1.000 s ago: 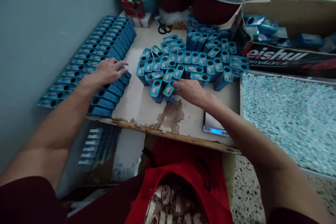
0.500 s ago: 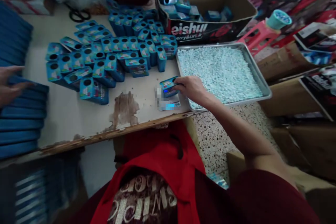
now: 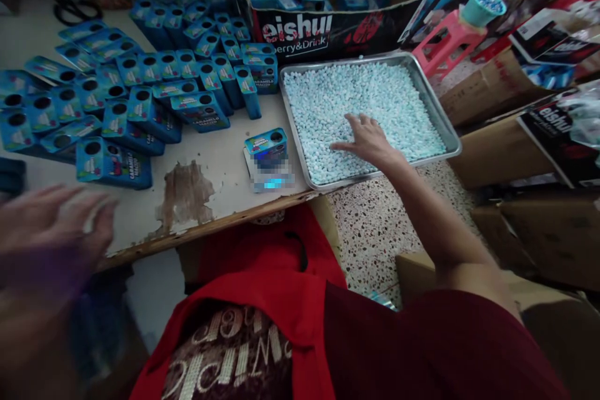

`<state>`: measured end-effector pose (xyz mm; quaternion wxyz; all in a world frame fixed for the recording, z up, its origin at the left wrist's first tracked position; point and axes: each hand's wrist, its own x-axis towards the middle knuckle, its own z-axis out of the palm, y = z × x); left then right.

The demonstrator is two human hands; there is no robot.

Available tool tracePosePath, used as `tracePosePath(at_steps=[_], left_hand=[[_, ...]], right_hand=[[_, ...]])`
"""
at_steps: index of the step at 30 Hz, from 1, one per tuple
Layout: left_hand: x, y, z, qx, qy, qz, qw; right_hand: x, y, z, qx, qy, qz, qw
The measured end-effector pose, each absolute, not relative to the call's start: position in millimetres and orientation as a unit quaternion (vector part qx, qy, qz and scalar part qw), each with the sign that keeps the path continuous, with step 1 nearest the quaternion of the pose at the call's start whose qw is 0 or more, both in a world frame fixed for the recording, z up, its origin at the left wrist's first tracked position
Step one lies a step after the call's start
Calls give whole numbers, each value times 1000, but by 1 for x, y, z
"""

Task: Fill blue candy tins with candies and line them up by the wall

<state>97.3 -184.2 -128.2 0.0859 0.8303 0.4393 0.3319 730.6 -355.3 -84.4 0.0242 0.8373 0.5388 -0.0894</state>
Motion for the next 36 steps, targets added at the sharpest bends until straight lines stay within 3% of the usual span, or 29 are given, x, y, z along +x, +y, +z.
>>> tracePosePath(at_steps=[3,6,13,21,29,32,36], left_hand=[[142,-210,-156,869,369,329,-13],[175,-219,-165,887,340,312,-26],[190,-221,-160,897,347,273,35],[189,-216,-159,887,375,249,102],[226,-204,-180,840,402,298,210],[227,-200,-188,838,411,289,211],[226,-200,-195,852,393,288,192]], right_hand=[[733,-348,-105,832,546,-95,15],[723,-331,-111,831,553,-60,20],[724,-316,-89,791,601,-99,54],[733,-320,-52,840,496,-192,-103],[708,-312,-29,816,468,-295,-164],[679,-298,-9,765,516,-342,-179],[635,-277,13,729,586,-314,-165]])
